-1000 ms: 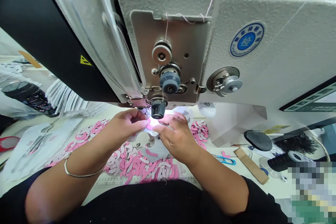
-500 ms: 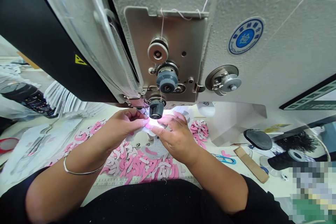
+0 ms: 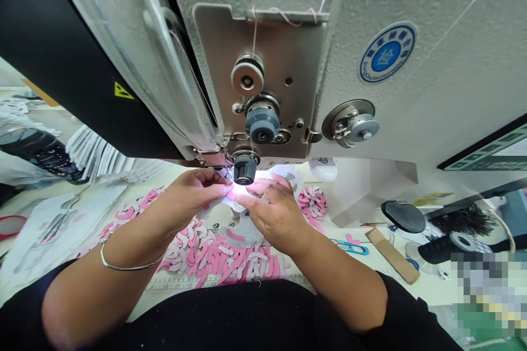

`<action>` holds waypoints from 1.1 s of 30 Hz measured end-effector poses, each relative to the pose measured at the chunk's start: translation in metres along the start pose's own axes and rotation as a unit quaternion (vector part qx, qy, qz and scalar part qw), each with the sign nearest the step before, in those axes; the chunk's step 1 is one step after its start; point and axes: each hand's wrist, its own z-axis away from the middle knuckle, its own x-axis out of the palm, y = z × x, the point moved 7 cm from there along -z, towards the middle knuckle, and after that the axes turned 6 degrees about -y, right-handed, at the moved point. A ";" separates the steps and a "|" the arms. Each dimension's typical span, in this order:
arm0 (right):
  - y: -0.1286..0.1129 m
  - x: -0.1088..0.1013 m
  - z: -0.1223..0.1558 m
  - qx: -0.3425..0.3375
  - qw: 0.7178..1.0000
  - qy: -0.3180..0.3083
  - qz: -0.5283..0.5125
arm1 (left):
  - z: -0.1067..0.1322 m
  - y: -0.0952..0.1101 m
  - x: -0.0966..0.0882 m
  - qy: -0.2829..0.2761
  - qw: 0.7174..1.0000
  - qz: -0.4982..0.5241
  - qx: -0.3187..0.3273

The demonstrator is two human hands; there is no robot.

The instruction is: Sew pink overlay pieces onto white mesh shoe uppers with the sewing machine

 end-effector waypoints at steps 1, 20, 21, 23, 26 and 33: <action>0.000 0.000 0.000 -0.001 1.000 0.000 0.000 | 0.000 0.000 0.000 -0.002 1.000 0.003 -0.007; 0.006 -0.001 0.002 0.030 0.999 -0.001 -0.045 | -0.001 -0.001 -0.003 0.014 0.998 -0.049 0.024; 0.006 -0.001 0.002 0.029 0.998 -0.001 -0.047 | 0.000 0.000 -0.004 0.018 0.998 -0.054 0.018; 0.005 0.000 0.002 0.015 0.999 -0.008 -0.052 | 0.001 0.003 -0.004 0.025 0.998 -0.059 0.013; 0.004 0.001 0.001 0.001 0.999 -0.010 -0.040 | 0.003 0.008 -0.003 0.024 0.998 -0.063 0.013; 0.003 0.001 0.000 -0.003 1.000 -0.012 -0.027 | 0.001 0.005 -0.003 0.011 0.999 -0.045 0.002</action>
